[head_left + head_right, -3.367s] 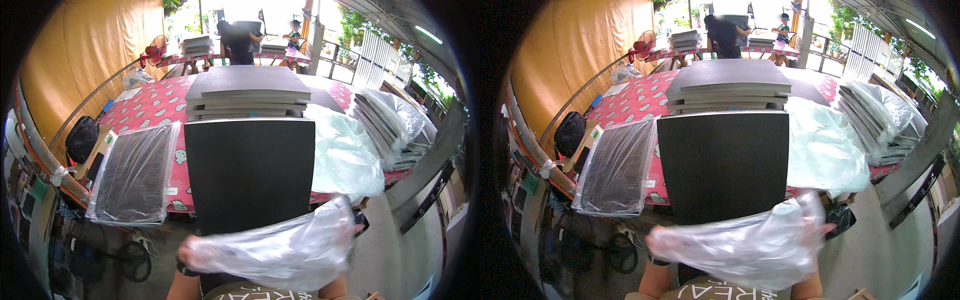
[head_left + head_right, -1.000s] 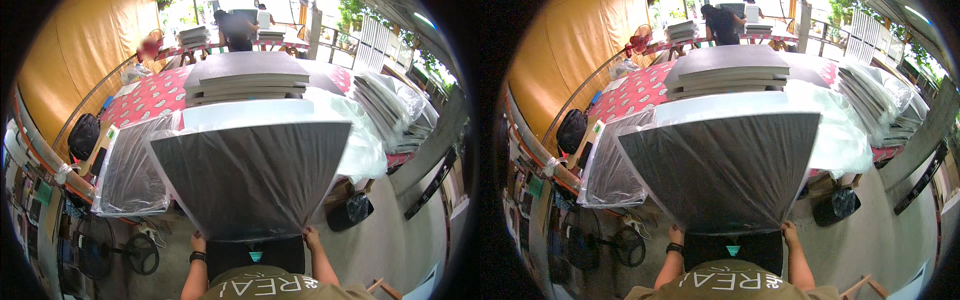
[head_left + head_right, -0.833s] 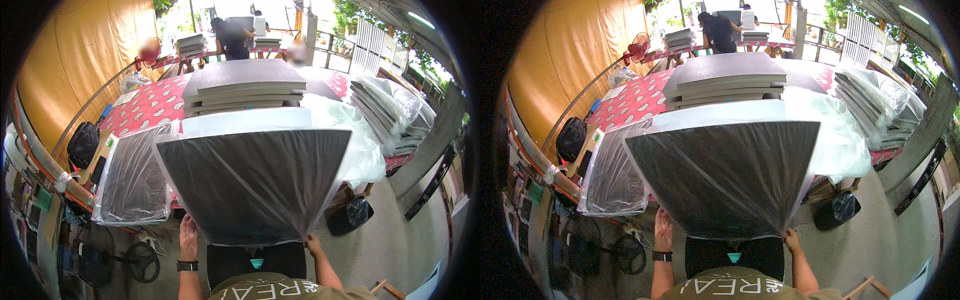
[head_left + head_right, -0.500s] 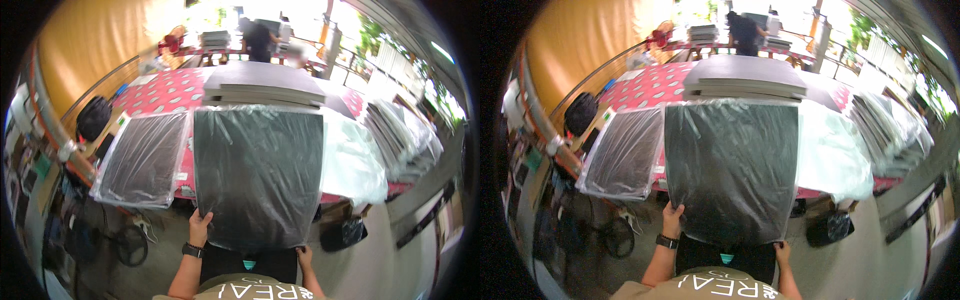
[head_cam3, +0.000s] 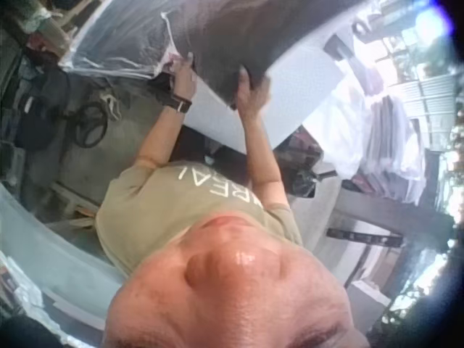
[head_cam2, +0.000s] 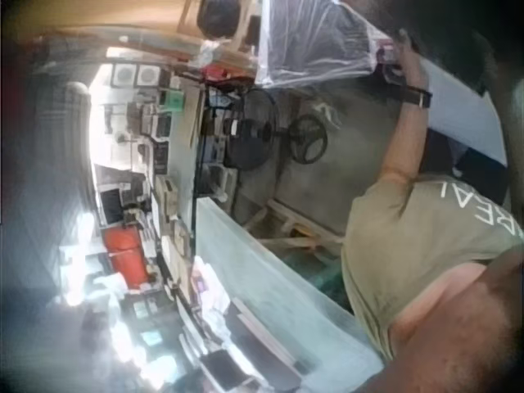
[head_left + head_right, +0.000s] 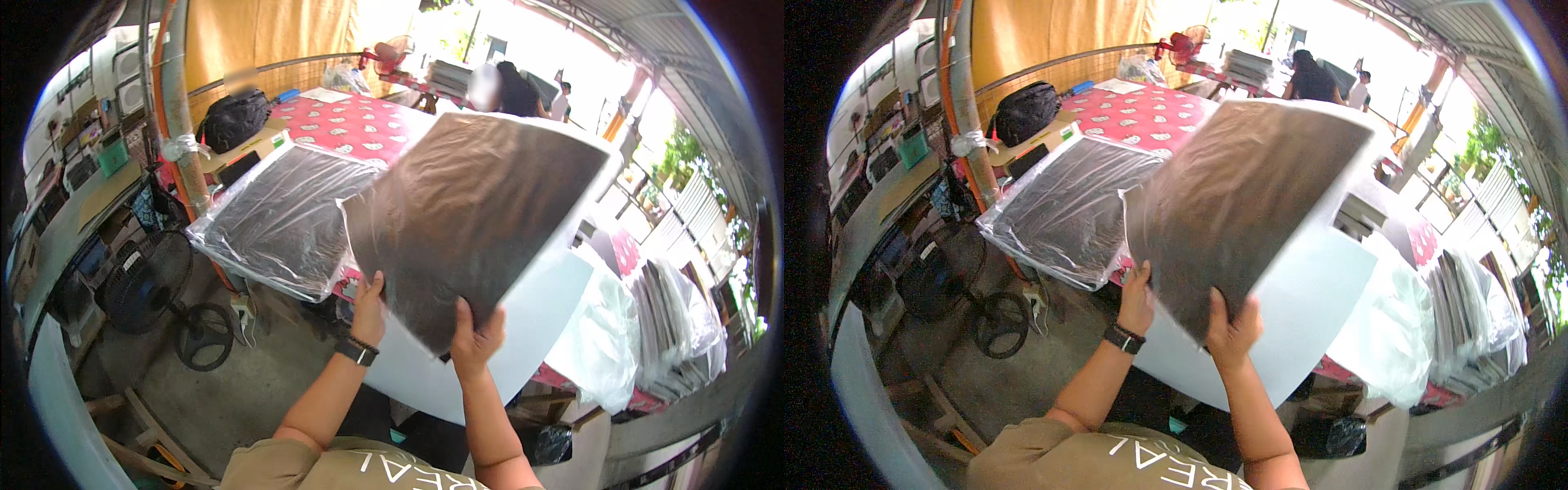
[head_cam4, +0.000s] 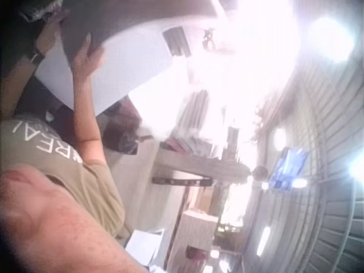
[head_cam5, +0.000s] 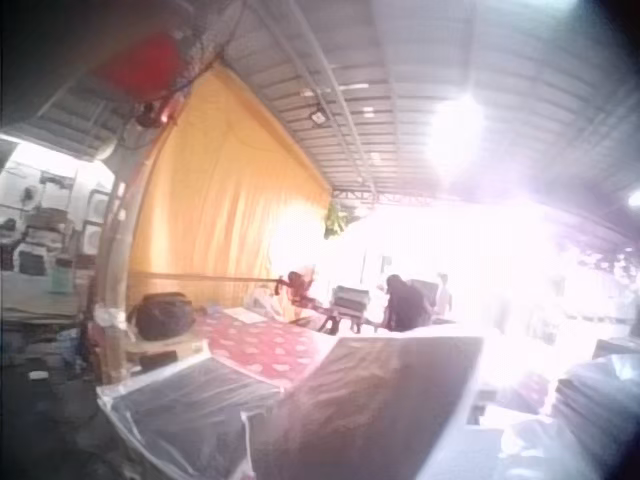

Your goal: The person places large paper boards into individual clear plastic bags, smoothing the plastic over each board and setting them aside in a stack.

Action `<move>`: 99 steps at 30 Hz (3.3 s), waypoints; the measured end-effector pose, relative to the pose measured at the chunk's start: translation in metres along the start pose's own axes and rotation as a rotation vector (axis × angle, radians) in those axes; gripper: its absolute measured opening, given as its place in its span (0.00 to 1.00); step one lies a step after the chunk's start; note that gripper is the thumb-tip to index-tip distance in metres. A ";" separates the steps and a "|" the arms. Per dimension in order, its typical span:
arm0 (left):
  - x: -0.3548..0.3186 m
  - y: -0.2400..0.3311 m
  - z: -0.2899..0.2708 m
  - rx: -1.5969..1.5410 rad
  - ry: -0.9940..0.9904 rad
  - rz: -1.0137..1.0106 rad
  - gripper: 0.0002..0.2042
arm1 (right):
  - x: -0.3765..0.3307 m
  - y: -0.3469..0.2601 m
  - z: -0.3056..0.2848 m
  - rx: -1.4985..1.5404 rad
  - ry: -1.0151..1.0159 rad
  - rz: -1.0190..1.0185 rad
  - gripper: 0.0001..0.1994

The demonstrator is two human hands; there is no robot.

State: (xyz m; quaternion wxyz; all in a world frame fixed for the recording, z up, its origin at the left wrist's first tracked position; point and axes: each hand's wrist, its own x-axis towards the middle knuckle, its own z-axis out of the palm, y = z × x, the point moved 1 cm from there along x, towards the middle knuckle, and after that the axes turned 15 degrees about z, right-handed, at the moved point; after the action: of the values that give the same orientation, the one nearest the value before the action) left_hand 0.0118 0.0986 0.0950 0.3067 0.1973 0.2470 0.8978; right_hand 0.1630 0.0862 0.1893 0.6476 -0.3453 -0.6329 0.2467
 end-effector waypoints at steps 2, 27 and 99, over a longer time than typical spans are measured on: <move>0.003 0.022 -0.008 0.589 -0.030 0.264 0.28 | 0.016 -0.003 0.022 -0.315 -0.197 -0.318 0.07; 0.111 0.085 -0.151 1.799 0.668 0.494 0.22 | -0.121 0.058 -0.095 0.011 -1.086 0.953 0.16; -0.111 -0.067 -0.187 0.934 -0.111 -0.324 0.16 | 0.018 0.226 -0.325 0.025 0.422 0.883 0.07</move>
State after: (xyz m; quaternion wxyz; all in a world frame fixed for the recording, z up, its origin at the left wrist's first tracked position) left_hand 0.0292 0.0121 -0.1150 0.3336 0.3202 0.6335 0.6203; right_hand 0.5127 0.2006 0.0423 0.5996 -0.6152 -0.2779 0.4299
